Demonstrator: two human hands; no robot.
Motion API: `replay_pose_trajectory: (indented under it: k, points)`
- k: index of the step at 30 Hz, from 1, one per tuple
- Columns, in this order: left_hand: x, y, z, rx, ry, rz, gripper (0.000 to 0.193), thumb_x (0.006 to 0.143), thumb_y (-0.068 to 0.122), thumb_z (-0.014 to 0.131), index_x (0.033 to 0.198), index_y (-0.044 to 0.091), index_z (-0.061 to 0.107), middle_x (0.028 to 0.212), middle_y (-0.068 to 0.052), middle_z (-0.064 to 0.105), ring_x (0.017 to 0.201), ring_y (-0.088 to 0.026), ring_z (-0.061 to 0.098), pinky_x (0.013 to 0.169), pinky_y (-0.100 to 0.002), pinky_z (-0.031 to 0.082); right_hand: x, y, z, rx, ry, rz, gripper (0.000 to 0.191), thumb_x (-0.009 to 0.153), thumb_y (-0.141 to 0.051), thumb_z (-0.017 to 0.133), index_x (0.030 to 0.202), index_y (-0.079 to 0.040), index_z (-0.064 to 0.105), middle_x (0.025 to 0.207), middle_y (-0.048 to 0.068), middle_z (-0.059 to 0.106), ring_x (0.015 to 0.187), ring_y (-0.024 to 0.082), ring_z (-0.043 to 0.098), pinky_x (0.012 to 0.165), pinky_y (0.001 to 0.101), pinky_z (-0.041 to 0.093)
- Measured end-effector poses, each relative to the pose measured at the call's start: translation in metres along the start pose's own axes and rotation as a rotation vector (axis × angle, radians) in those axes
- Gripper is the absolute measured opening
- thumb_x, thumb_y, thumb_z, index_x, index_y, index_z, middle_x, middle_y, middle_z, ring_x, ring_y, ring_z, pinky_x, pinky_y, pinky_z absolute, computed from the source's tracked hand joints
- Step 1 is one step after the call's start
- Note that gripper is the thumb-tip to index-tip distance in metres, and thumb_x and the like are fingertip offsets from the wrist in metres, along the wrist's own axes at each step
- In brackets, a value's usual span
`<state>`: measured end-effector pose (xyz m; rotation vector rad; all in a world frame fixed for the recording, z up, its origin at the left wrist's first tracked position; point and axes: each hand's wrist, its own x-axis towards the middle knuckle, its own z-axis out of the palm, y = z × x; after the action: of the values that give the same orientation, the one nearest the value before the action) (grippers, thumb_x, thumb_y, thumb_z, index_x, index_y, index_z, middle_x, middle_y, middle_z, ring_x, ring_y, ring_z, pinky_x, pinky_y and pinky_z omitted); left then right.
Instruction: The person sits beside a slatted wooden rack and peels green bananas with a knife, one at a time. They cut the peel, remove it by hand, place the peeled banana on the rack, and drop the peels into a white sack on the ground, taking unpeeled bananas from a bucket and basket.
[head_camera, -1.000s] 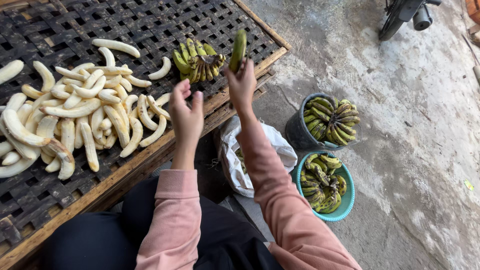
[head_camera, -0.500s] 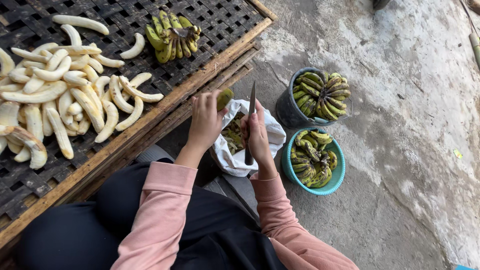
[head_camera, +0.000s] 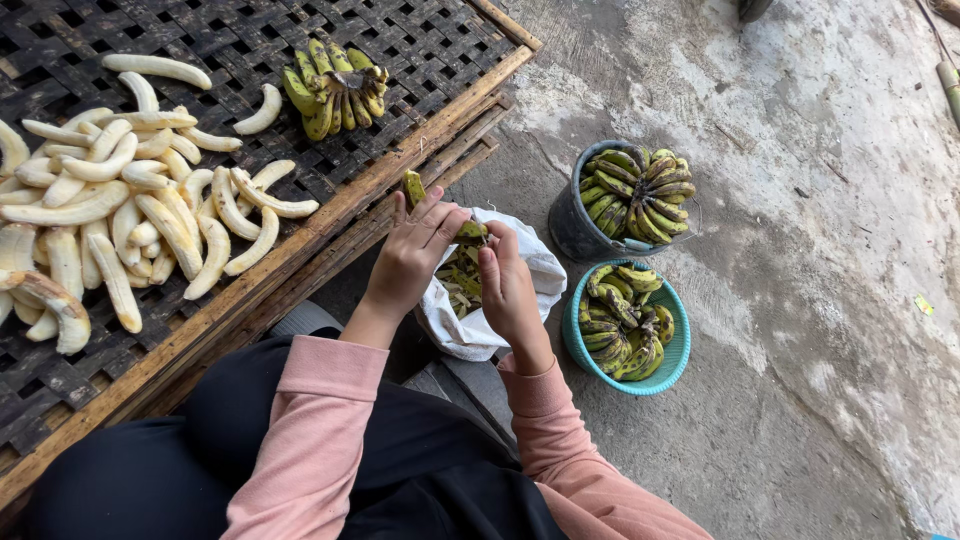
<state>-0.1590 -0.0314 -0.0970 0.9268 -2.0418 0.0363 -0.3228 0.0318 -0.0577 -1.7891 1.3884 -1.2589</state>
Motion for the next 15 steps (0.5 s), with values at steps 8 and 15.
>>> replay_pose_trajectory:
  k: [8,15]
  points:
    - [0.007,0.006,-0.012,-0.546,-0.109,-0.133,0.044,0.093,0.003,0.066,0.137,0.008,0.066,0.139,-0.008,0.068,0.142,-0.032,0.051,0.125,-0.054,0.034,0.013,0.061,-0.016,1.315,-0.292,0.644,0.052,0.111,-0.055,0.035,0.117,-0.006,0.052,0.074,0.003,0.046,0.054,0.009,0.040,0.036,0.0196,0.034]
    - [0.017,-0.003,-0.018,-1.508,0.105,-0.746,0.046,0.106,0.011,0.052,0.151,0.007,0.046,0.138,-0.012,0.064,0.120,-0.022,0.067,0.106,-0.038,0.057,-0.015,0.142,0.001,1.303,-0.101,0.986,0.044,0.109,-0.057,0.037,0.123,-0.016,0.042,0.072,0.002,0.044,0.052,0.010,0.040,0.035,0.0204,0.032]
